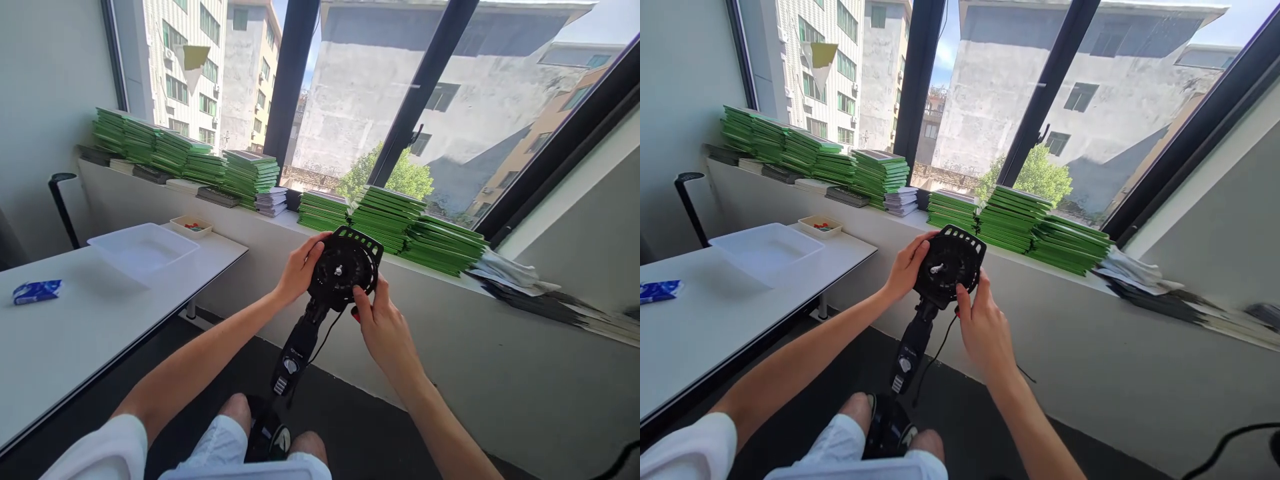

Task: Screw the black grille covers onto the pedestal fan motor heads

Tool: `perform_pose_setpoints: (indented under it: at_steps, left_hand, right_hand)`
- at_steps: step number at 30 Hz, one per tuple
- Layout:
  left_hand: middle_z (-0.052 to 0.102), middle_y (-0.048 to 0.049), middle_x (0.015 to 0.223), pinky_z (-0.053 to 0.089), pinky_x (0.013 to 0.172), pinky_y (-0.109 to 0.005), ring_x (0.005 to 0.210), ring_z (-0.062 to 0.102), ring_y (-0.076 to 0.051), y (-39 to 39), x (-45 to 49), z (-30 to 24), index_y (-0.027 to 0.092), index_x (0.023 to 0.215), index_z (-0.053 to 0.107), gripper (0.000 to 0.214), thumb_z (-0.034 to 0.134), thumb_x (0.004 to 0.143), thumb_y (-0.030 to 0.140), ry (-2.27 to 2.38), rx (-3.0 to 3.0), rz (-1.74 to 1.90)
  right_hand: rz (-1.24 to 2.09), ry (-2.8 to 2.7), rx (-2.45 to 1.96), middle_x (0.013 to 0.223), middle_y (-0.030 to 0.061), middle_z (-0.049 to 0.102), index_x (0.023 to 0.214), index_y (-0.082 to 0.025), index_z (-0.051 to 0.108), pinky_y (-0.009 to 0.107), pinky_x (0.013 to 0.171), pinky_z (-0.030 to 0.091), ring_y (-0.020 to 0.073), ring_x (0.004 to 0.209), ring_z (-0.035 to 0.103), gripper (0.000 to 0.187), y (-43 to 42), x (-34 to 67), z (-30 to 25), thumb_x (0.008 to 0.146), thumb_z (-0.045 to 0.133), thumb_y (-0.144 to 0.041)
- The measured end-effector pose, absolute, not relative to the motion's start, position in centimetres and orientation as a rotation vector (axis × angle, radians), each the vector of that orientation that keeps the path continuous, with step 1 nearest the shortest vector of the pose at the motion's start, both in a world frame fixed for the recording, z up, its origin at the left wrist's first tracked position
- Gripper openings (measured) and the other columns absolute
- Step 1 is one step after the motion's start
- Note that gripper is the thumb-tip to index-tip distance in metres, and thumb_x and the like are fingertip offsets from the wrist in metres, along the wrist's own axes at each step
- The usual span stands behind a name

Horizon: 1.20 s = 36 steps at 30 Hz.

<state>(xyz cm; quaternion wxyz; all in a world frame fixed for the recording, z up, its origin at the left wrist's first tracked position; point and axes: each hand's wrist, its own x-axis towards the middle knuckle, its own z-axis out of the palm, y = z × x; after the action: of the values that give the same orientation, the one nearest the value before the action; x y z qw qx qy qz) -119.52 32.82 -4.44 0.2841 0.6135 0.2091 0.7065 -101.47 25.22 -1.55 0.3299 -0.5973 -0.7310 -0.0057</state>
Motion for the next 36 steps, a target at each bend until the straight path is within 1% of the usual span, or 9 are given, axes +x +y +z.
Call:
perform_pose_setpoints:
  at_steps: [6, 10, 13, 15, 18, 20, 25, 30, 36]
  left_hand:
    - [0.058, -0.0078, 0.152, 0.041, 0.119, -0.037, 0.143, 0.051, -0.026, 32.6, -120.0, -6.0, 0.026, 0.149, 0.050, 0.056, 0.046, 0.104, 0.058, 0.496, 1.655, 1.801]
    - [0.059, -0.0083, 0.150, 0.042, 0.119, -0.040, 0.140, 0.053, -0.027, 32.8, -119.9, -5.4, 0.025, 0.149, 0.049, 0.063, 0.059, 0.097, 0.060, 0.488, 1.626, 1.738]
    - [0.063, -0.0088, 0.145, 0.043, 0.118, -0.040, 0.137, 0.056, -0.027, 33.0, -118.9, -5.0, 0.024, 0.146, 0.053, 0.063, 0.061, 0.095, 0.061, 0.505, 1.587, 1.775]
    - [0.062, -0.0090, 0.145, 0.042, 0.119, -0.040, 0.137, 0.055, -0.027, 33.1, -118.1, -5.1, 0.023, 0.144, 0.054, 0.059, 0.055, 0.098, 0.061, 0.556, 1.519, 1.848]
    - [0.062, -0.0092, 0.145, 0.040, 0.120, -0.040, 0.137, 0.055, -0.026, 33.4, -117.5, -5.4, 0.022, 0.140, 0.057, 0.056, 0.053, 0.099, 0.060, 0.584, 1.479, 1.902]
    - [0.066, -0.0092, 0.139, 0.041, 0.118, -0.041, 0.132, 0.058, -0.027, 33.8, -117.8, -5.2, 0.021, 0.136, 0.060, 0.057, 0.061, 0.094, 0.061, 0.538, 1.491, 1.837]
    - [0.072, -0.0070, 0.126, 0.048, 0.109, -0.040, 0.120, 0.063, -0.027, 34.0, -118.6, -4.4, 0.021, 0.127, 0.066, 0.060, 0.073, 0.082, 0.061, 0.433, 1.428, 1.669]
    - [0.072, -0.0060, 0.121, 0.049, 0.105, -0.035, 0.116, 0.064, -0.024, 33.1, -117.8, -4.8, 0.021, 0.123, 0.064, 0.053, 0.070, 0.085, 0.056, 0.485, 1.342, 1.801]
    - [0.072, -0.0064, 0.120, 0.051, 0.100, -0.032, 0.113, 0.064, -0.023, 33.1, -118.0, -4.5, 0.020, 0.123, 0.063, 0.052, 0.066, 0.089, 0.059, 0.488, 1.442, 1.770]
  right_hand:
    - [-0.029, -1.924, -1.533, 0.120, 0.0198, 0.073, 0.161, -0.019, 0.032, 0.036, 0.061, 0.050, 0.0274, 0.072, 0.072, 0.079, 25.1, -101.7, -1.7, 0.102, 0.026, -0.070]
    - [-0.139, -1.924, -1.457, 0.122, 0.0202, 0.072, 0.158, -0.018, 0.037, 0.035, 0.061, 0.050, 0.0257, 0.069, 0.071, 0.071, 25.1, -101.9, -2.2, 0.104, 0.028, -0.062]
    - [-0.151, -1.888, -1.439, 0.110, 0.0168, 0.074, 0.156, -0.018, 0.040, 0.035, 0.060, 0.049, 0.0244, 0.065, 0.069, 0.069, 25.6, -101.6, -2.2, 0.103, 0.033, -0.061]
    - [-0.003, -1.879, -1.446, 0.087, 0.0097, 0.074, 0.156, -0.018, 0.039, 0.034, 0.059, 0.049, 0.0231, 0.060, 0.066, 0.073, 26.2, -101.3, -2.0, 0.101, 0.035, -0.065]
    - [0.226, -1.839, -1.427, 0.062, -0.0018, 0.061, 0.156, -0.016, 0.038, 0.034, 0.060, 0.048, 0.0214, 0.055, 0.062, 0.080, 26.8, -100.8, -1.9, 0.098, 0.035, -0.071]
    - [0.298, -1.813, -1.396, 0.065, -0.0031, 0.060, 0.156, -0.017, 0.037, 0.033, 0.060, 0.048, 0.0195, 0.054, 0.060, 0.081, 26.7, -100.6, -2.1, 0.097, 0.037, -0.073]
    - [0.370, -1.758, -1.297, 0.094, 0.0029, 0.068, 0.155, -0.022, 0.038, 0.031, 0.062, 0.049, 0.0148, 0.059, 0.060, 0.077, 26.3, -100.9, -2.8, 0.096, 0.043, -0.072]
    - [0.358, -1.731, -1.214, 0.074, -0.0036, 0.058, 0.153, -0.022, 0.042, 0.029, 0.059, 0.048, 0.0142, 0.057, 0.054, 0.070, 26.7, -100.9, -3.0, 0.099, 0.043, -0.066]
    - [0.344, -1.732, -1.170, 0.075, -0.0021, 0.060, 0.152, -0.020, 0.045, 0.027, 0.051, 0.042, 0.0123, 0.052, 0.048, 0.071, 26.7, -100.5, -3.1, 0.098, 0.045, -0.067]
